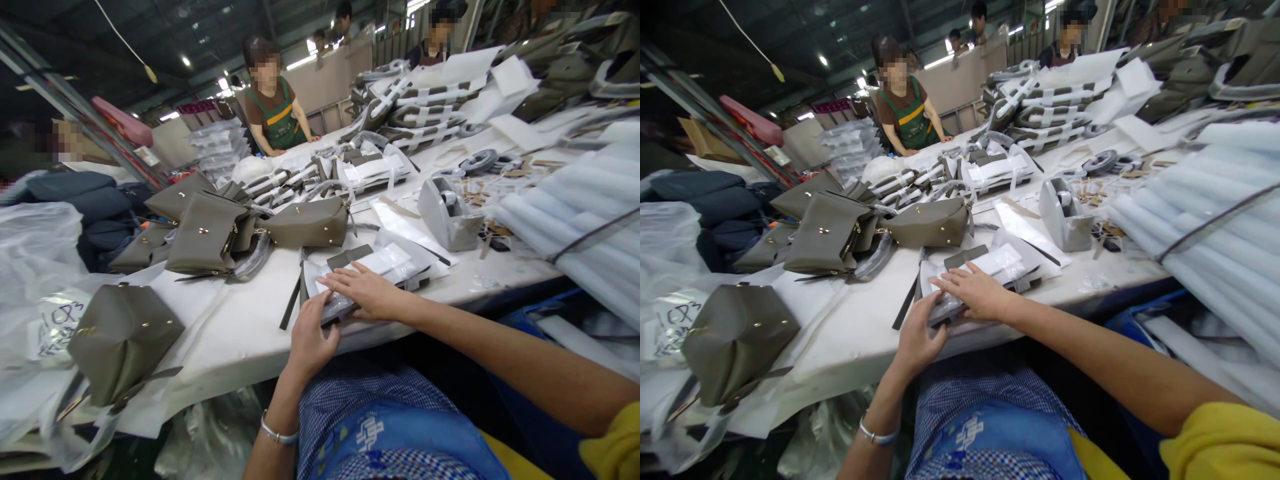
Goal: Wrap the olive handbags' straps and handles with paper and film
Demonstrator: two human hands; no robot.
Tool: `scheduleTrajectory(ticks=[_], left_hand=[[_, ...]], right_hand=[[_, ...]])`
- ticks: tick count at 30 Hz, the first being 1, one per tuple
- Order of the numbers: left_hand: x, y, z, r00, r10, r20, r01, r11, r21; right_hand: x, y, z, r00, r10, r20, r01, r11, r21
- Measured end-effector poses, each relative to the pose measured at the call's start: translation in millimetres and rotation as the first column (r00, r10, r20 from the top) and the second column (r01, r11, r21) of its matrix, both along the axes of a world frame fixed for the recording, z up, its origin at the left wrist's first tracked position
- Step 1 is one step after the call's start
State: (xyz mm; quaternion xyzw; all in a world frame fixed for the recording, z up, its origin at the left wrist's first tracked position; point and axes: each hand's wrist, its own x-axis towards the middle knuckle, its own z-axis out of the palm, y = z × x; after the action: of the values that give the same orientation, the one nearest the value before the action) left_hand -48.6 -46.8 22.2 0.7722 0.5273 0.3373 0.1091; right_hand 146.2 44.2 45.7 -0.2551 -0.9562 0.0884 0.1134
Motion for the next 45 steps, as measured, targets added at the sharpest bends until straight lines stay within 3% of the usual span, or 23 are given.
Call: scheduleTrajectory(ticks=[6,12,21,28,38,41,45], left_hand=[[8,0,3.3,0.998,0.054,0.011,-0.055,0.997,0.060],[13,8,-5.7,0.993,0.113,-0.018,-0.110,0.985,0.130],[0,43,2.8,0.981,0.148,-0.128,-0.130,0.982,0.136],[15,44,-7.5,0.916,0.253,-0.312,-0.195,0.959,0.205],[11,38,0.3,0.926,0.182,-0.331,-0.140,0.979,0.146],[12,39,2.6,0.936,0.167,-0.308,-0.131,0.982,0.136],[14,44,0.2,0.919,0.246,-0.308,-0.187,0.960,0.209]], right_hand=[[17,7,7.3,0.995,0.076,0.060,-0.076,0.997,0.010],[45,9,3.4,0.997,-0.035,0.072,0.026,0.993,0.118],[25,45,1.9,0.997,-0.081,0.012,0.080,0.993,0.091],[24,45,-2.2,0.994,-0.096,-0.042,0.098,0.993,0.059],[25,43,-3.3,0.988,-0.116,-0.106,0.121,0.992,0.041],[23,46,2.9,0.988,-0.116,-0.101,0.122,0.991,0.053],[18,52,20.7,0.990,-0.133,-0.053,0.135,0.991,0.025]])
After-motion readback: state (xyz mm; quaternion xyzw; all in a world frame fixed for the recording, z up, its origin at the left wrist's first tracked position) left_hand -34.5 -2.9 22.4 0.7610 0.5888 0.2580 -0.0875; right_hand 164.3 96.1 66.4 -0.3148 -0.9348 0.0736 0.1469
